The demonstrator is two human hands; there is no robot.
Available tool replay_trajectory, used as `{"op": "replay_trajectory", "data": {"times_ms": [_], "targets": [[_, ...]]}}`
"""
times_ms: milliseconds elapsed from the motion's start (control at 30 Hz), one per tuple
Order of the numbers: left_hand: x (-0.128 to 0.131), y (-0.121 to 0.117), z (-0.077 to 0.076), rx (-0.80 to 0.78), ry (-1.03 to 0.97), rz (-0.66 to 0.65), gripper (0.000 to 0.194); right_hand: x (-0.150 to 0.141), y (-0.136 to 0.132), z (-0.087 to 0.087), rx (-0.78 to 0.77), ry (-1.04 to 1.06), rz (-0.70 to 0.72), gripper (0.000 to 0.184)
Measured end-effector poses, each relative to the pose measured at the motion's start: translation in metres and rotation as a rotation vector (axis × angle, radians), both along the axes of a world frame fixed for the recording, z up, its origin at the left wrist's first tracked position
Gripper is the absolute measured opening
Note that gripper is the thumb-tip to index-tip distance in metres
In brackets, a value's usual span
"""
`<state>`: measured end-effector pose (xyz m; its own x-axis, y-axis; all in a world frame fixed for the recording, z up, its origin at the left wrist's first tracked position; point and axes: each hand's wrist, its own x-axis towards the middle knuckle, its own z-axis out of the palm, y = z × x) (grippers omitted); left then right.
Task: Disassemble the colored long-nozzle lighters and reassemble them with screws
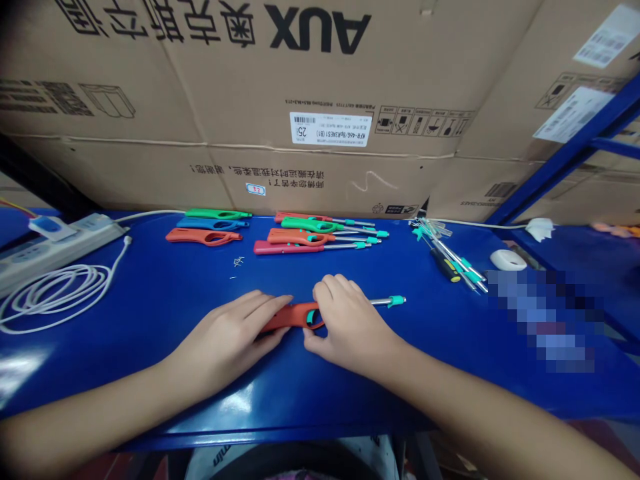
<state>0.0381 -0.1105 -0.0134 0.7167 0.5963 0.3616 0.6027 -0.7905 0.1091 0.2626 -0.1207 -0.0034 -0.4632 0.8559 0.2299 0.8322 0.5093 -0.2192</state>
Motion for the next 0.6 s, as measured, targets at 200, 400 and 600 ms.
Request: {"op": "replay_trajectory", "data": {"times_ms": [200, 400, 600], "targets": [[-0.0009, 0.0050, -0.0030, -0.065, -0.006, -0.016, 0.032, -0.0009, -0.0002, -0.0019, -0.088, 0.110, 0.013, 0.024], [0.0023, 0.0038, 0.0011, -0.123, -0.021, -0.050, 0.025, -0.0031, 0.0010, -0.0020, -0.063, 0.065, 0.004, 0.022], [0.0071, 0.0079, -0.0047, -0.273, -0.106, -0.079, 0.029, -0.0030, 0.0001, -0.0022, -0.030, 0.006, 0.030, 0.019]]}}
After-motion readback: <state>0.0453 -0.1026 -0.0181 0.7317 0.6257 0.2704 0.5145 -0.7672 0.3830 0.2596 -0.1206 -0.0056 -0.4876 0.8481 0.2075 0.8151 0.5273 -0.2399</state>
